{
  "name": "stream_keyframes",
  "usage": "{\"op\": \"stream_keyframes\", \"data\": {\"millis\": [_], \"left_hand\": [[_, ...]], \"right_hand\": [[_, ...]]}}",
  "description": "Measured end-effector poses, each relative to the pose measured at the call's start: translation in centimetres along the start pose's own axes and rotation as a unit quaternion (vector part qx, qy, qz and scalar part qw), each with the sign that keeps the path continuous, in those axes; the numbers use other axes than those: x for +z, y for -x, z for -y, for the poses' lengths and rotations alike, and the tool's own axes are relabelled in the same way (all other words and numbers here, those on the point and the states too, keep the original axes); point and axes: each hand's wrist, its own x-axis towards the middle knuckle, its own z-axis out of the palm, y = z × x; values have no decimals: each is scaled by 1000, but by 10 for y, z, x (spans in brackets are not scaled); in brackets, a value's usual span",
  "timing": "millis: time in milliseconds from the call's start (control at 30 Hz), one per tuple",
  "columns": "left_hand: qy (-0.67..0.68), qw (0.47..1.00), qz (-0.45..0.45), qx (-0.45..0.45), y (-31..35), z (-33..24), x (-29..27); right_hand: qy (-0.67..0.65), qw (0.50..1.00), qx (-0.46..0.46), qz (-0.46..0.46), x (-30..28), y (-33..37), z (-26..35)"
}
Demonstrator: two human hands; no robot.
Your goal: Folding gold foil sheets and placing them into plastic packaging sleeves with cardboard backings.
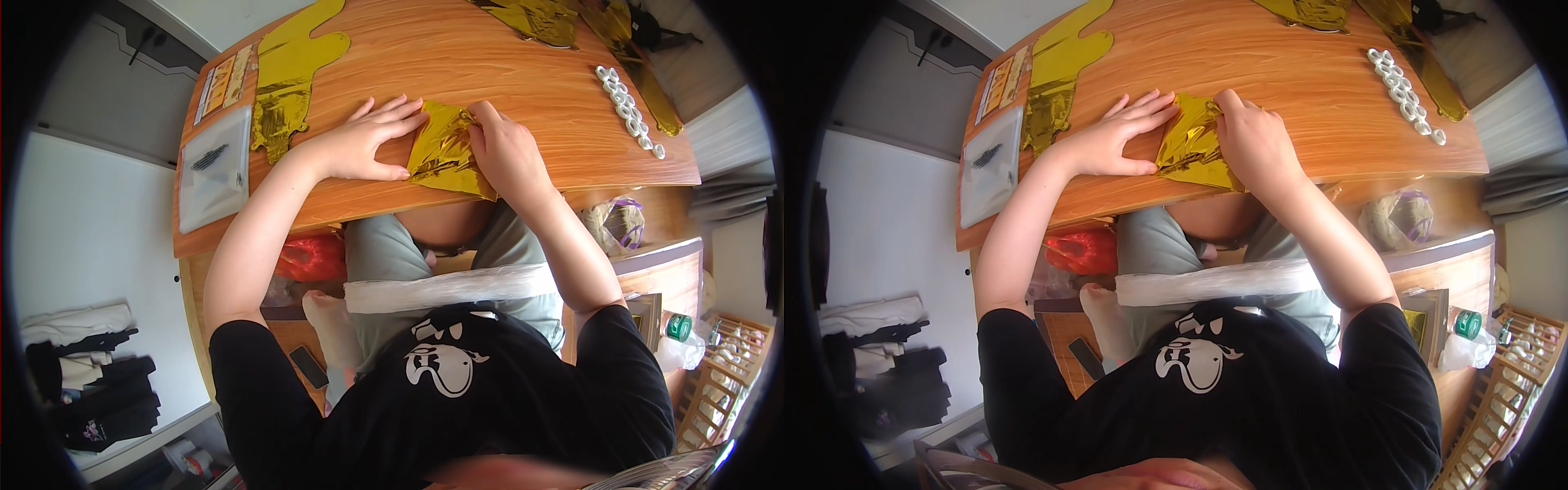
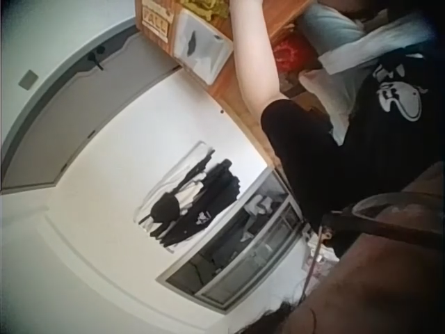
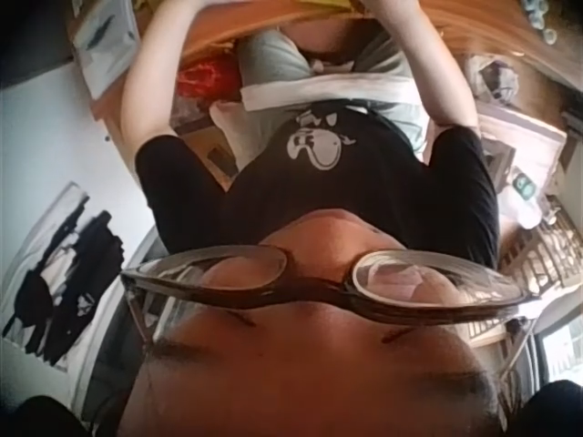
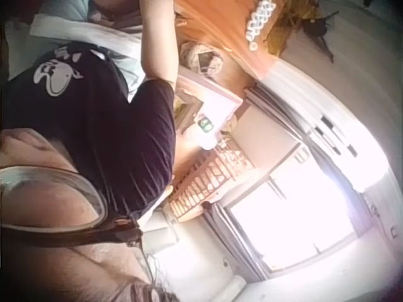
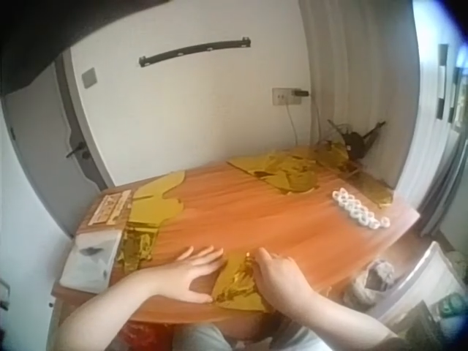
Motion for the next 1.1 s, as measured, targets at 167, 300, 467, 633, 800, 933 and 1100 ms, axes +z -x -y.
{"op": "stream_keyframes", "data": {"millis": [167,300,467,633,800,933,1100], "left_hand": [[8,1000,5,-5,1,-1,-3],[13,1000,-16,-6,3,-11,-2],[-109,980,-160,35,8,-62,30],[-136,965,-225,-12,3,-112,71],[-132,966,-223,-21,4,-108,78],[-107,970,-215,-28,3,-110,76],[-84,975,-207,-20,4,-108,72]], "right_hand": [[7,1000,3,-2,0,1,2],[17,1000,0,-1,0,0,4],[24,1000,-5,7,1,1,3],[27,999,-20,0,2,1,1],[1,998,39,48,-8,-1,8],[-118,993,-15,-18,-24,9,0],[-121,991,-54,11,-33,17,-14]]}}
